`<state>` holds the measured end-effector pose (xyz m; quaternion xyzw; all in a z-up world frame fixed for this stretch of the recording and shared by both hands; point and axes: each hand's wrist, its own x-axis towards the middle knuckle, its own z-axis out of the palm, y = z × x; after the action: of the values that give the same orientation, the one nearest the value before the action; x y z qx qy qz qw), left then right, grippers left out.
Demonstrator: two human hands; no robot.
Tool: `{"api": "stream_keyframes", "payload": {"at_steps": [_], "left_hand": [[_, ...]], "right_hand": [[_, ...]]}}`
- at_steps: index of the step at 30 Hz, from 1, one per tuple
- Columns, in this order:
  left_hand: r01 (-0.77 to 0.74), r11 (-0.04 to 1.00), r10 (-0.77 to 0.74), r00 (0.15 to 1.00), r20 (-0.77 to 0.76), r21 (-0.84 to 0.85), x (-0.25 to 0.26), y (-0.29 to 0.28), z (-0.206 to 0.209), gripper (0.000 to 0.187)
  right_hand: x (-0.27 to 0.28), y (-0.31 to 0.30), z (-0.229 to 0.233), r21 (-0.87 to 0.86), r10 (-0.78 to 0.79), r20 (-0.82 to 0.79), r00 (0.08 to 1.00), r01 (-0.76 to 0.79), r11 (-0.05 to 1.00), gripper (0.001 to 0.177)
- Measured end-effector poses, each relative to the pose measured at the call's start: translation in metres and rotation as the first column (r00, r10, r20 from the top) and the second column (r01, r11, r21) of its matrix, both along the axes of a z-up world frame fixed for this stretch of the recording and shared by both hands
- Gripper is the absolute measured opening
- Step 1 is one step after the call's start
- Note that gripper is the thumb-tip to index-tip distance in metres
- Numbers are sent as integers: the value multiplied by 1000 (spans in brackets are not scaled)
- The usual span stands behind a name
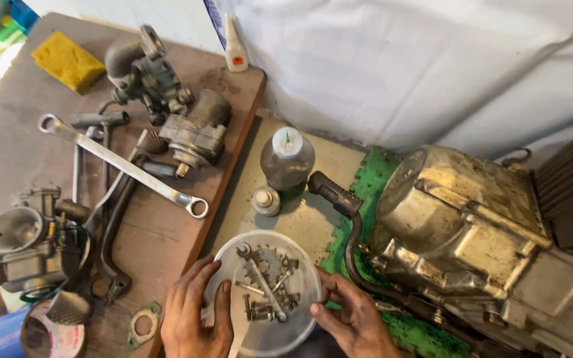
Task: The person works on a motorcycle engine mounted on a workbench, using a wrench to tighten bolts on the engine casing. They also handle a bottle of liquid and a container of small parts, occasionally moving between the engine and the workbench.
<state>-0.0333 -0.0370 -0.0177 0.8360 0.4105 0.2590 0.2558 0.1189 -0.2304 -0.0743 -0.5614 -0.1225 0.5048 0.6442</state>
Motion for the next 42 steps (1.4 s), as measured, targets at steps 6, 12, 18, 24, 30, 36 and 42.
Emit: {"api": "stream_keyframes", "payload": {"at_steps": [6, 12, 18, 24, 30, 36, 42], "left_hand": [[92, 993, -101, 985, -137, -69, 15, -10, -61, 30], [127, 982, -148, 978, -145, -143, 40, -15, -59, 30], [144, 986, -157, 971, -178, -79, 63, -20, -63, 34], [172, 985, -173, 981, -86, -16, 62, -6, -91, 48], [143, 987, -129, 979, -158, 78, 65, -15, -103, 42], [235, 942, -225, 972, -70, 239, 101, -69, -53, 31], [627, 741, -672, 686, 279, 241, 134, -125, -1, 34]], "right_hand": [[-9, -1, -60, -227, 62, 294, 954, 7, 974, 19], [13, 7, -30, -587, 226, 192, 955, -73, 806, 59], [22, -10, -78, -529, 211, 586, 782, 172, 831, 42], [33, 0, -61, -293, 46, 636, 770, 185, 938, 59], [32, 0, -42, -528, 124, 474, 872, 169, 832, 61], [23, -30, -1, -522, 234, 565, 791, 123, 844, 57], [18, -101, -6, -118, 111, 843, 527, -21, 993, 47]]}}
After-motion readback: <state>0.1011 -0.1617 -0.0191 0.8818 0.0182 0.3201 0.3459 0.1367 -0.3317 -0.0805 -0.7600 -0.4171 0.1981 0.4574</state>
